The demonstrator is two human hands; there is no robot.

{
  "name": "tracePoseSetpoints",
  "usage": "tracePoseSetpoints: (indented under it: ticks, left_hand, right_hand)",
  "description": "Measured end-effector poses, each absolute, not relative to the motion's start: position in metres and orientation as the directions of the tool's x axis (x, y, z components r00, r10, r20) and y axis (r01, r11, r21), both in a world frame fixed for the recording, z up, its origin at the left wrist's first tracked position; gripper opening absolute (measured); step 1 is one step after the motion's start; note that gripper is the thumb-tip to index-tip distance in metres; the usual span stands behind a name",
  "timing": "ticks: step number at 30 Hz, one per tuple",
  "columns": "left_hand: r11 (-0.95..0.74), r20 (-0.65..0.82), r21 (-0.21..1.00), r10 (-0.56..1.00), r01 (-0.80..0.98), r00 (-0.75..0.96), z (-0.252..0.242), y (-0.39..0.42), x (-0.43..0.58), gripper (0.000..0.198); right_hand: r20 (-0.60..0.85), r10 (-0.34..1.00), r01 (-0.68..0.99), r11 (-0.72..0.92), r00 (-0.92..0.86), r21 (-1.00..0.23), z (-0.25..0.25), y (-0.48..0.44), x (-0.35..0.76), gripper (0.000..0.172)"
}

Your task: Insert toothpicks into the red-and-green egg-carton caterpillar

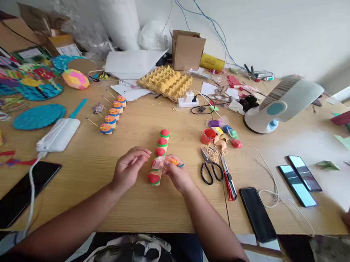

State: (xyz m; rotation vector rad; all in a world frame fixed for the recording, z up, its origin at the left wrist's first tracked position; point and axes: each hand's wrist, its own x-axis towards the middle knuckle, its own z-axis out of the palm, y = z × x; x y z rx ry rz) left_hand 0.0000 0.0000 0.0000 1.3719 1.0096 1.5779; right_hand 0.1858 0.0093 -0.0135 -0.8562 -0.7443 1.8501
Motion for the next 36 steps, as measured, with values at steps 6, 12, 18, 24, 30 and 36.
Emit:
tracePoseSetpoints:
  ticks: [6,12,18,24,30,36]
  left_hand:
    - [-0.328,0.334,0.929,0.943,-0.17,0.005,-0.003,0.003,0.004,0.034]
    - [-0.285,0.286,0.956,0.958,-0.068,0.007,0.002,-0.007,0.012,0.044]
    - [-0.145,0.154,0.966,0.988,-0.214,0.028,0.003,-0.003,0.011,0.037]
    - [-0.122,0.142,0.969,0.987,-0.213,0.081,0.002,-0.002,0.013,0.051]
    - [-0.228,0.228,0.973,0.974,-0.042,-0.006,-0.006,0.002,0.007,0.04]
    - [-0.214,0.213,0.976,0.977,-0.046,-0.012,-0.012,0.004,0.003,0.066]
  right_hand:
    - [-0.202,0.93,-0.456,-0.33,-0.306,-0.827,-0.005,0.007,0.186,0.041]
    - [-0.155,0.927,-0.37,-0.284,-0.343,-0.885,-0.005,0.004,0.185,0.038]
    - [-0.029,0.958,-0.183,-0.084,-0.287,-0.979,-0.002,0.005,0.187,0.041]
    - [0.16,0.965,0.211,0.204,-0.209,-0.956,0.009,0.012,0.204,0.029]
    - [0.172,0.981,0.699,0.059,0.092,-0.712,0.0,0.035,0.237,0.021]
    - [0.371,0.916,0.874,0.052,0.15,-0.483,-0.005,0.041,0.249,0.032]
